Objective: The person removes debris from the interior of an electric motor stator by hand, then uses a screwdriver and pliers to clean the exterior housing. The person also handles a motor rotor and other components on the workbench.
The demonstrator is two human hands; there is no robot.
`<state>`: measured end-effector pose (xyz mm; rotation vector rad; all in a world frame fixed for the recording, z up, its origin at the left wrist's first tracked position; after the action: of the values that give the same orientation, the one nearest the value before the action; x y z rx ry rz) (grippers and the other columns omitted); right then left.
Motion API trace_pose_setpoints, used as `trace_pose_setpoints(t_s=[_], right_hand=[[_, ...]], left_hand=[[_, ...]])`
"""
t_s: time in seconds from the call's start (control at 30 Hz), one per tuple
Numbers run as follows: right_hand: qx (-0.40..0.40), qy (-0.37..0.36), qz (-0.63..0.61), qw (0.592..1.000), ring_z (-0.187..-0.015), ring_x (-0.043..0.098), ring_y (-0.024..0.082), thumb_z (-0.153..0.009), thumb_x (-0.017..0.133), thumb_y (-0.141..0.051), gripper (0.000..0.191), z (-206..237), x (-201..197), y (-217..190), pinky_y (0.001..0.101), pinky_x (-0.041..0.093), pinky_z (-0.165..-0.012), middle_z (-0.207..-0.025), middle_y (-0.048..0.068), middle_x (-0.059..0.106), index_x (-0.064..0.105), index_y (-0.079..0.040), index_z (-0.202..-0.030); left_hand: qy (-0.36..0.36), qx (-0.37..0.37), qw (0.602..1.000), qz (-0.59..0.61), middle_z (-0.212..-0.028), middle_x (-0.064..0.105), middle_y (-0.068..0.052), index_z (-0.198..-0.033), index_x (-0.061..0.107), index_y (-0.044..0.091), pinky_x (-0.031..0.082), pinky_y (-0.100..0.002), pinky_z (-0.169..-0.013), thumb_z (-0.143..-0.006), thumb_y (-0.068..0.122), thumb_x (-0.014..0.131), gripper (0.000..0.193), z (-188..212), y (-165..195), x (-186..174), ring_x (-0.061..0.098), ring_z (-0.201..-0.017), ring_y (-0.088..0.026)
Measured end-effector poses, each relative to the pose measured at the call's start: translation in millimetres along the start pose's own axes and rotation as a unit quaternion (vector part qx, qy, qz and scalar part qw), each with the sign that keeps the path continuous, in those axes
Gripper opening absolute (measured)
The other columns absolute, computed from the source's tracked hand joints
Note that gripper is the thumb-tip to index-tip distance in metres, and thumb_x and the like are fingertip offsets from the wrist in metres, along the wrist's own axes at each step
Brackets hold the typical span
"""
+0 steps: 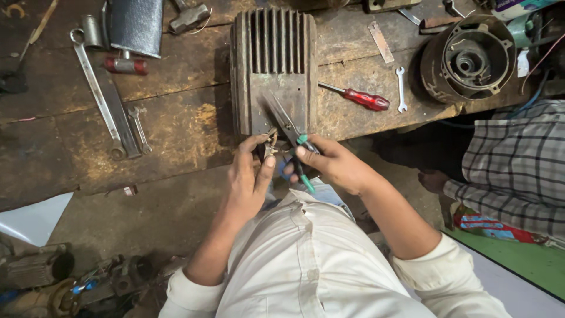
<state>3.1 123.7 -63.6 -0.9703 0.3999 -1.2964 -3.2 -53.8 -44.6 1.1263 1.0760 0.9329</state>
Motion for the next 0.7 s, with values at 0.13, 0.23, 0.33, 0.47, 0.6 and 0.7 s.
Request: trace_pose_setpoints(t_s=[0.13,0.23,0.33,0.47,0.6,0.7], right_hand=[[-0.073,0.044,0.305,0.949,-0.071,0.062,0.017,-0.1,0.061,-0.029,0.033,21.7,-3.6,-28.4,0.035,0.053,-0.066,-0.081,0.01,0.071,0.063,-0.005,-0.122],[-0.012,0.076,0.339,0.938,-0.06,0.06,0.02,-0.099,0.063,-0.031,0.028,37.4,-13.1,-28.0,0.0375,0.05,-0.061,-0.07,0.012,0.07,0.067,-0.006,-0.108],[-0.008,0.063,0.377,0.924,-0.056,0.062,0.028,-0.096,0.064,-0.034,0.029,47.3,-17.2,-31.7,0.0404,0.049,-0.058,-0.066,0.015,0.067,0.069,-0.006,-0.104],[-0.014,0.044,0.471,0.881,-0.068,0.067,0.04,-0.097,0.064,-0.039,0.034,45.9,-17.7,-34.2,0.0472,0.05,-0.062,-0.069,0.02,0.067,0.069,-0.006,-0.103],[-0.024,0.013,0.52,0.853,-0.071,0.069,0.042,-0.096,0.063,-0.041,0.036,40.9,-15.2,-43.0,0.051,0.052,-0.067,-0.07,0.019,0.071,0.07,-0.005,-0.097],[-0.039,-0.003,0.488,0.872,-0.071,0.071,0.04,-0.094,0.061,-0.039,0.034,33.2,-10.5,-55.0,0.0499,0.053,-0.065,-0.073,0.018,0.072,0.069,-0.005,-0.096]], left_hand=[[-0.005,-0.094,0.993,-0.077,-0.116,0.069,-0.015,-0.142,0.052,0.007,0.057,-0.034,-0.076,-0.1,0.038,0.059,0.052,-1.9,-2.8,-5.8,0.071,-0.084,-0.024],[-0.004,-0.026,0.995,-0.092,-0.129,0.065,-0.019,-0.142,0.051,0.005,0.056,-0.037,-0.084,-0.103,0.036,0.059,0.051,-5.0,14.8,-12.2,0.067,-0.096,-0.027],[-0.03,-0.01,0.996,-0.084,-0.131,0.062,-0.022,-0.147,0.043,0.001,0.052,-0.042,-0.098,-0.103,0.038,0.061,0.061,-7.0,21.6,-16.5,0.066,-0.115,-0.032],[-0.049,-0.028,0.992,-0.116,-0.133,0.064,-0.021,-0.145,0.045,0.002,0.052,-0.043,-0.101,-0.098,0.038,0.068,0.063,-10.4,25.6,-20.3,0.066,-0.12,-0.034],[-0.052,-0.031,0.985,-0.161,-0.135,0.061,-0.023,-0.143,0.048,0.002,0.052,-0.044,-0.098,-0.093,0.032,0.075,0.065,-15.4,36.2,-22.4,0.066,-0.117,-0.036],[-0.047,0.004,0.983,-0.175,-0.133,0.061,-0.024,-0.141,0.049,0.001,0.052,-0.044,-0.098,-0.09,0.025,0.077,0.062,-16.1,50.0,-20.5,0.064,-0.119,-0.039]])
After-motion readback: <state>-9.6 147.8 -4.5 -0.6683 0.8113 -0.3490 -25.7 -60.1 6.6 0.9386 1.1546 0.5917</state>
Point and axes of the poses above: each hand's wrist, its own z-axis away from the middle knuckle, its own x-axis out of the palm, y = z × x, the point moved 8 cm from there along -z, towards the middle knuckle
